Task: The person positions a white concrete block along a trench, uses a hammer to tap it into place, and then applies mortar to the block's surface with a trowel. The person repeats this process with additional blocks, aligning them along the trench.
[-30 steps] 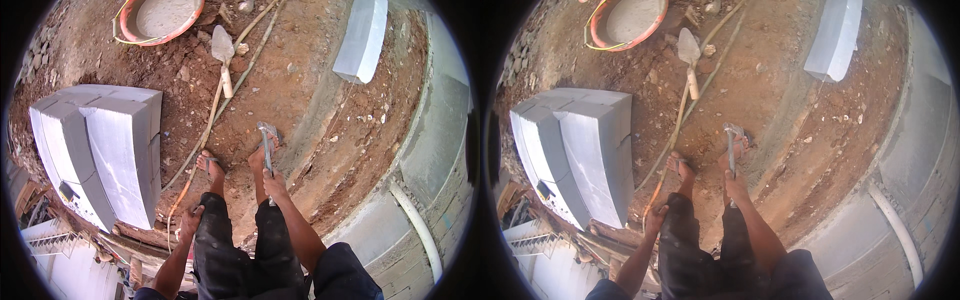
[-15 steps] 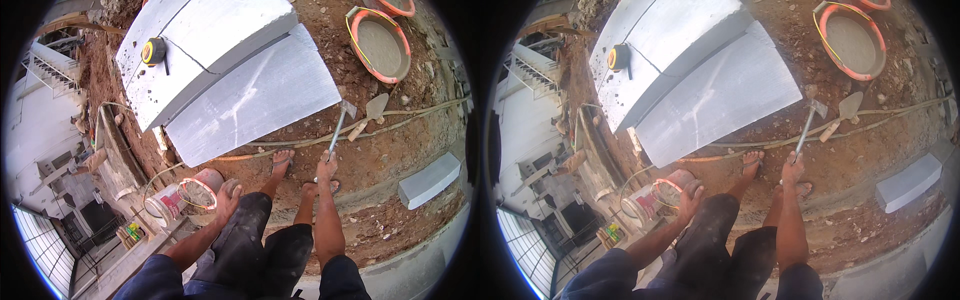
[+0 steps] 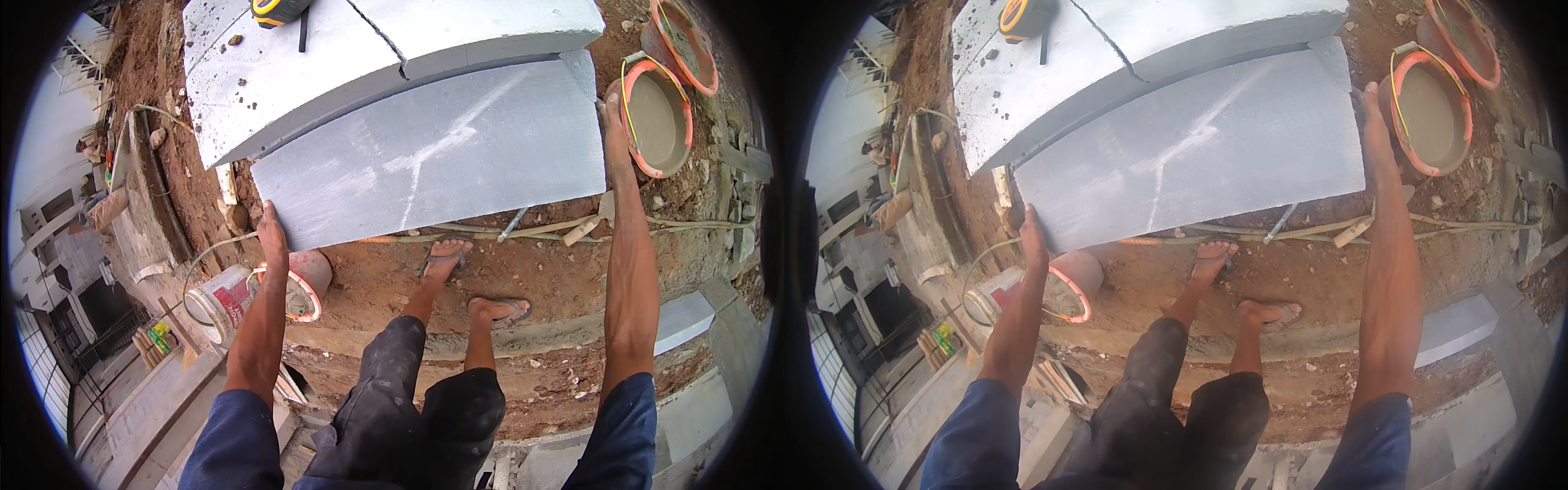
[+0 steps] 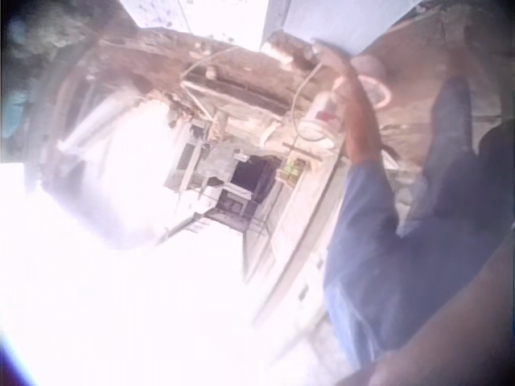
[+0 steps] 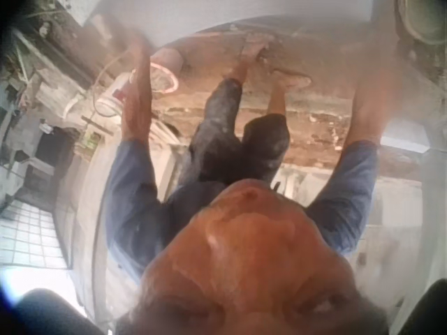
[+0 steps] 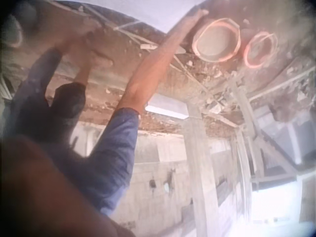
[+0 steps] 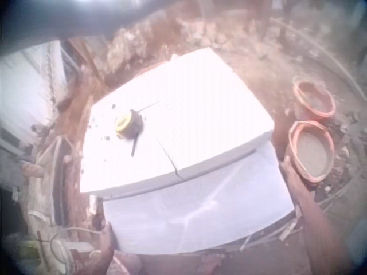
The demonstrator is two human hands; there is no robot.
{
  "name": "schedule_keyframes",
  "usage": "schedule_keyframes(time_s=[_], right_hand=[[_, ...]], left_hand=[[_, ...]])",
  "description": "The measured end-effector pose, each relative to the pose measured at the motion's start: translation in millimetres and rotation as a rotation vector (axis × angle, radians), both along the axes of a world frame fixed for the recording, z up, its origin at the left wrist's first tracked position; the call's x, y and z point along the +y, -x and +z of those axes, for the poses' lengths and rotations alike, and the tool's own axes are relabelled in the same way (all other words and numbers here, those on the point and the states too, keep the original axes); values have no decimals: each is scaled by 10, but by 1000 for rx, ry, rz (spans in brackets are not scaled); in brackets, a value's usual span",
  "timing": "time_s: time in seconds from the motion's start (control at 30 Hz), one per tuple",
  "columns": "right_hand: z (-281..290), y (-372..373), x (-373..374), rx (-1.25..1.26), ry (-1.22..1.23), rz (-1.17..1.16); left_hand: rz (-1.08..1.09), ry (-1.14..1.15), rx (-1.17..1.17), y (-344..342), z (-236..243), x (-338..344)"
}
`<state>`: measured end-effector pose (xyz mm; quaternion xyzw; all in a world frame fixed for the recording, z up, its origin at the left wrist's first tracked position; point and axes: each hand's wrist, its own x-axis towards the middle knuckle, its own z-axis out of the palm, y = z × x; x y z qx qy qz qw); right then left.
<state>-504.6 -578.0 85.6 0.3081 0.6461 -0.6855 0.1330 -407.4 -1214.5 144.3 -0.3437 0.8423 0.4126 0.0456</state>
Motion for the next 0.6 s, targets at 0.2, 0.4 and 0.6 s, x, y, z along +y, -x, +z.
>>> schedule_keyframes(time_s=[0.2, 0.4, 0.6], right_hand=[[100, -257, -268, -60, 212, -12], [702, -1416, -416, -237, 346, -115], [1833, -1645, -356, -699, 300, -43]], left_hand=[[195, -11, -18, 92, -158, -102], [23, -14, -187, -216, 75, -700], [-294, 126, -653, -747, 564, -559]])
